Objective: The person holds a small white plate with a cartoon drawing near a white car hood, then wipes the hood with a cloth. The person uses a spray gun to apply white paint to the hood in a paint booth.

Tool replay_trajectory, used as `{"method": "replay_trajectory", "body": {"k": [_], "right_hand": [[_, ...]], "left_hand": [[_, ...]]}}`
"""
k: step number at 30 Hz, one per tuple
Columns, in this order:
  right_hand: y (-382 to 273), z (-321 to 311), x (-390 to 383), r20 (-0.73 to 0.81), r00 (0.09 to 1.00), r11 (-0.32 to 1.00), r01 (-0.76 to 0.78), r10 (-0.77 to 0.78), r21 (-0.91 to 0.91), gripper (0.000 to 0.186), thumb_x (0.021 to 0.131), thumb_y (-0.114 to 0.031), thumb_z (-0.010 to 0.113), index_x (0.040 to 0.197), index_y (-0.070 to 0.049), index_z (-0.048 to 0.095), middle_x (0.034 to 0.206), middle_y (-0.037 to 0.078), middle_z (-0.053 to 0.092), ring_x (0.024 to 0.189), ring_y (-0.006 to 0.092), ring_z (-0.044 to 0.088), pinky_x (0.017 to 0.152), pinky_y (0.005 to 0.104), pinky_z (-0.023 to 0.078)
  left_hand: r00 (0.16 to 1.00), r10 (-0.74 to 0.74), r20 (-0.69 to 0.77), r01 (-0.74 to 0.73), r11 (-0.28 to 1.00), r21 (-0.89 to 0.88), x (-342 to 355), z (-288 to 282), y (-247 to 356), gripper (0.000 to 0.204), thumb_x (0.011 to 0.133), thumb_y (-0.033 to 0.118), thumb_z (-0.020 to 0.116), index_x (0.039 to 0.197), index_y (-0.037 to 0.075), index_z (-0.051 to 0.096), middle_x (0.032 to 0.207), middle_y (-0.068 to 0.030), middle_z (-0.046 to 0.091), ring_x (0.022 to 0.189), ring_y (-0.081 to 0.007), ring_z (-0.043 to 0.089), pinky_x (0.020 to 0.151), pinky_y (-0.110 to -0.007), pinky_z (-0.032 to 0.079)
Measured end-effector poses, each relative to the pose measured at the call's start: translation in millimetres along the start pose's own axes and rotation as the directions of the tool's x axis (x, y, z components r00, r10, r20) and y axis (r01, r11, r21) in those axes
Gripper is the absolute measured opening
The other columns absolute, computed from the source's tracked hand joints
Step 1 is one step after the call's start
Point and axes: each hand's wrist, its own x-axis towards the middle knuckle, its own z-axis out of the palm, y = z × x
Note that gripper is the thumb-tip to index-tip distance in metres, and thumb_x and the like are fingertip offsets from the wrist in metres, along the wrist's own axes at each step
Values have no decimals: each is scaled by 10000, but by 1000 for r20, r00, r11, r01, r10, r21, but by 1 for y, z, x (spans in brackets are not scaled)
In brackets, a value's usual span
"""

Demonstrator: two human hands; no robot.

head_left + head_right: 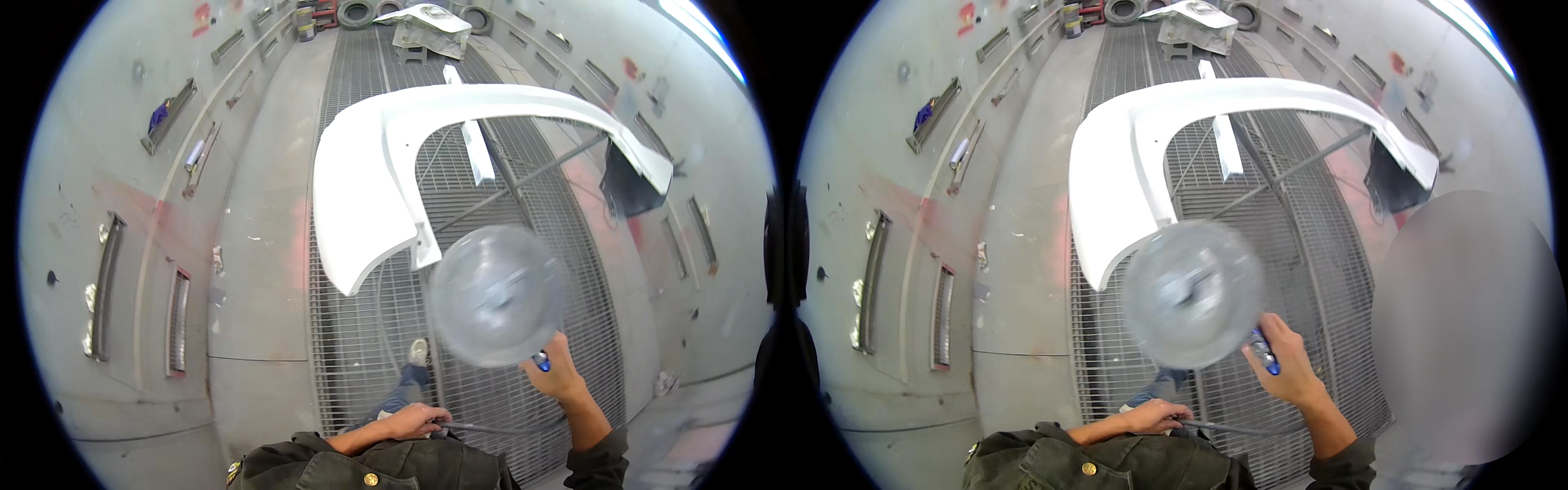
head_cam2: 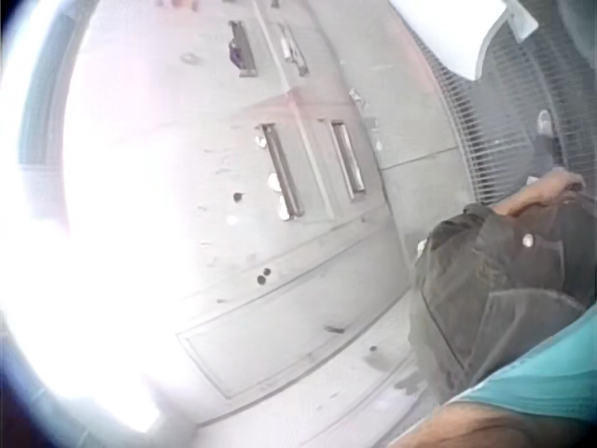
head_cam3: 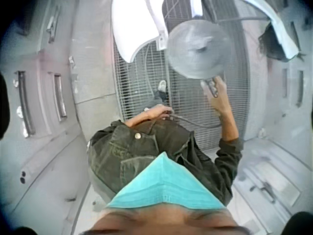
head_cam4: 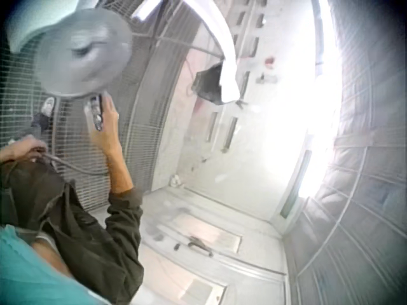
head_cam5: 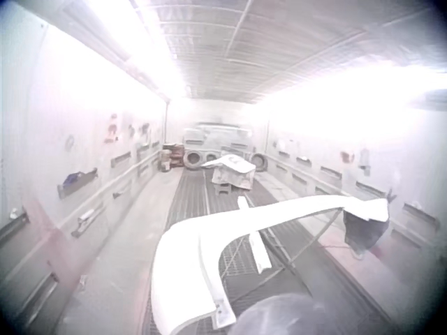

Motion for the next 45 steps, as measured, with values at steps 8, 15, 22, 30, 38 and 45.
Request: {"method": "replay_trajectory", "body": {"k": [8,15,22,30,38,45], "right_hand": [[64,-116,99,119,910,726,-391,397,566,168,878,-57,573,1009,39,615,942,130,638,793,157,648,507,233,564],[115,-155,181,294,922,718,-380,250,583,232,885,-103,565,1055,52,593,954,140,638,811,183,650,505,256,563],[157,-175,272,504,863,707,-374,30,600,302,892,-158,581,1125,34,567,968,129,639,821,183,647,498,263,554],[186,-179,362,493,848,828,-129,-194,546,324,902,-191,595,1132,37,572,957,109,639,872,139,629,494,220,544],[204,-123,324,950,208,815,-491,-232,306,330,889,-210,619,1097,43,578,997,117,643,860,156,650,499,254,557],[196,-88,325,937,289,943,-209,-195,260,320,873,-276,621,1052,-10,605,630,-19,526,496,61,481,434,219,389]], "left_hand": [[997,31,64,-29,999,-32,131,-78,31,274,821,68,630,1091,87,588,957,-122,663,904,-325,634,754,-402,484],[990,-88,-108,88,996,-4,180,-109,47,288,813,59,621,1098,85,587,985,-120,667,924,-318,639,770,-393,487],[895,-160,-417,143,987,-73,238,-95,54,306,801,43,633,1102,78,589,974,-124,668,898,-318,646,745,-390,493],[625,-449,-638,154,873,-463,321,-33,93,258,843,20,607,1093,82,593,848,-95,644,699,-251,600,662,-362,459],[539,-303,-786,44,942,-333,369,7,94,262,850,46,573,1110,69,601,981,-106,656,870,-288,629,747,-361,474],[513,-318,-798,83,943,-322,384,10,89,280,839,95,572,1118,84,593,952,-118,653,844,-318,626,733,-371,474]]}}
